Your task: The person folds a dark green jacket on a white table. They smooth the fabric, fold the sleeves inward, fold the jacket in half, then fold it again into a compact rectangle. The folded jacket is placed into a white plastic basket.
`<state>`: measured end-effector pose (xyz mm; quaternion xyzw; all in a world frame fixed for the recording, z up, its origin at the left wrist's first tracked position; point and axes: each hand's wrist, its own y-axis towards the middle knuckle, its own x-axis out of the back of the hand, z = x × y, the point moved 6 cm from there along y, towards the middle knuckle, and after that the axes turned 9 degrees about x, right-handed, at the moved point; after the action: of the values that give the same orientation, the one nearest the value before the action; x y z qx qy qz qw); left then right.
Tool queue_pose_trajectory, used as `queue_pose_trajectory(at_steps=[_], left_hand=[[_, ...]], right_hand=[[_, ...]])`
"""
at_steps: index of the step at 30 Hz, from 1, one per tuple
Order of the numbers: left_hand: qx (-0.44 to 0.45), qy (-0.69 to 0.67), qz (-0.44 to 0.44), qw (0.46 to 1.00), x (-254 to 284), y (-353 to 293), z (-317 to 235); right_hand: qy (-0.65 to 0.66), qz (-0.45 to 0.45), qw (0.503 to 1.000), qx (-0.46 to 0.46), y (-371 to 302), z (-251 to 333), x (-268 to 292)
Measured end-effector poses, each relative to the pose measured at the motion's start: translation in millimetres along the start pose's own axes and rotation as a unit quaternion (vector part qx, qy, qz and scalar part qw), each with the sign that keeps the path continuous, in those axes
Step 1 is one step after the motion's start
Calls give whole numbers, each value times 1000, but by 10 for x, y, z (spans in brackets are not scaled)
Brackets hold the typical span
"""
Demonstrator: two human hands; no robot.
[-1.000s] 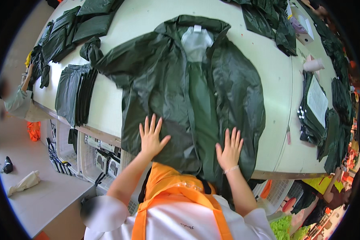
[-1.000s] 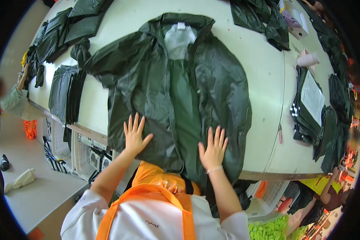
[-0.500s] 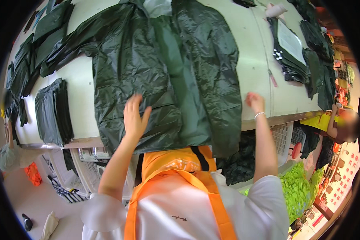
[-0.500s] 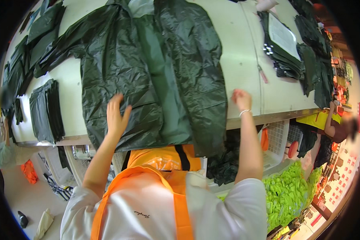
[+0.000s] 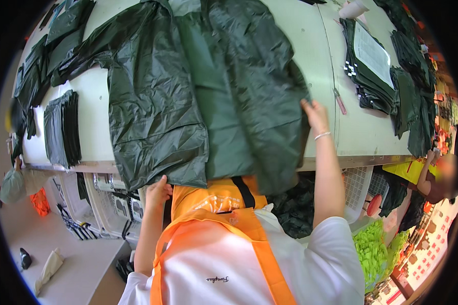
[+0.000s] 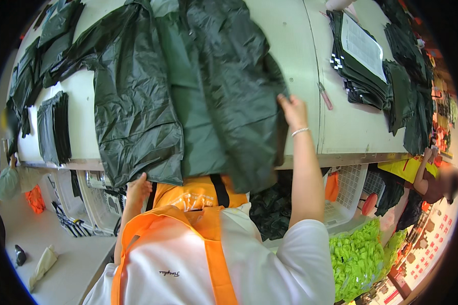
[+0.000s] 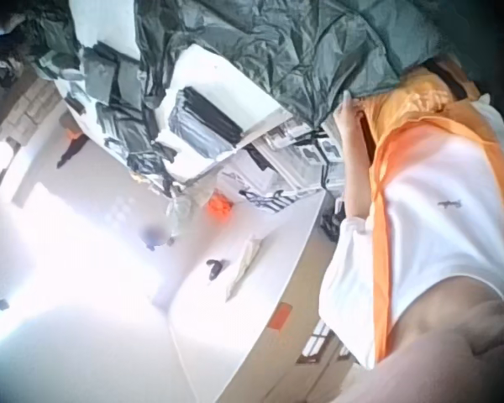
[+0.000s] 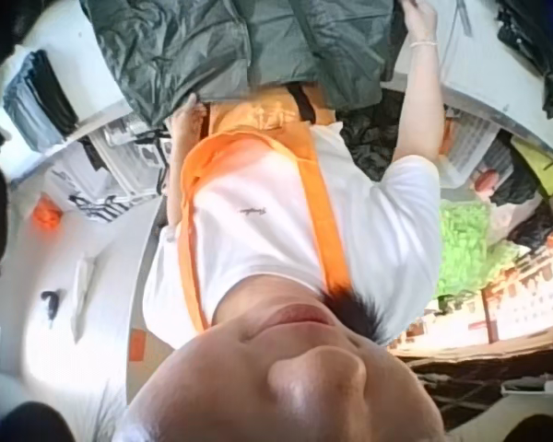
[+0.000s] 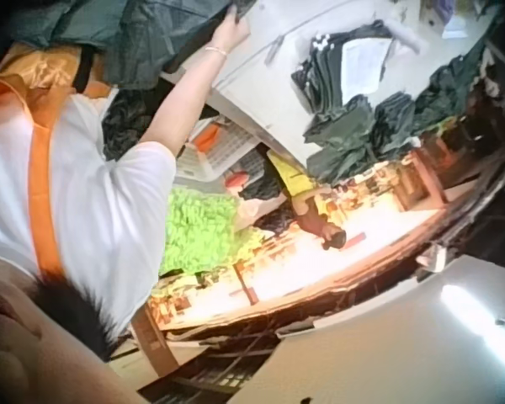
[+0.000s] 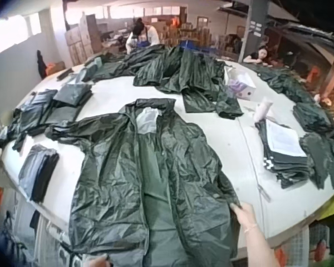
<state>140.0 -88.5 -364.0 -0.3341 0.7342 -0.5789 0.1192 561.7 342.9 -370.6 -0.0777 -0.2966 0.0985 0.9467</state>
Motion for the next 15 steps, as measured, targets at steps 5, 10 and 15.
queue_pose_trajectory(at_steps=[5, 10, 15], left_hand=[[-128, -260, -13, 957, 135, -159, -247], [-53, -435, 280, 854, -622, -427, -297], [22, -311, 298, 902, -1305, -439, 17]], right_hand=[[-266, -26, 956, 120, 612, -338, 654], [-203, -174, 952, 151, 161, 250, 605], [-205, -84, 907, 359, -787, 1104, 300]])
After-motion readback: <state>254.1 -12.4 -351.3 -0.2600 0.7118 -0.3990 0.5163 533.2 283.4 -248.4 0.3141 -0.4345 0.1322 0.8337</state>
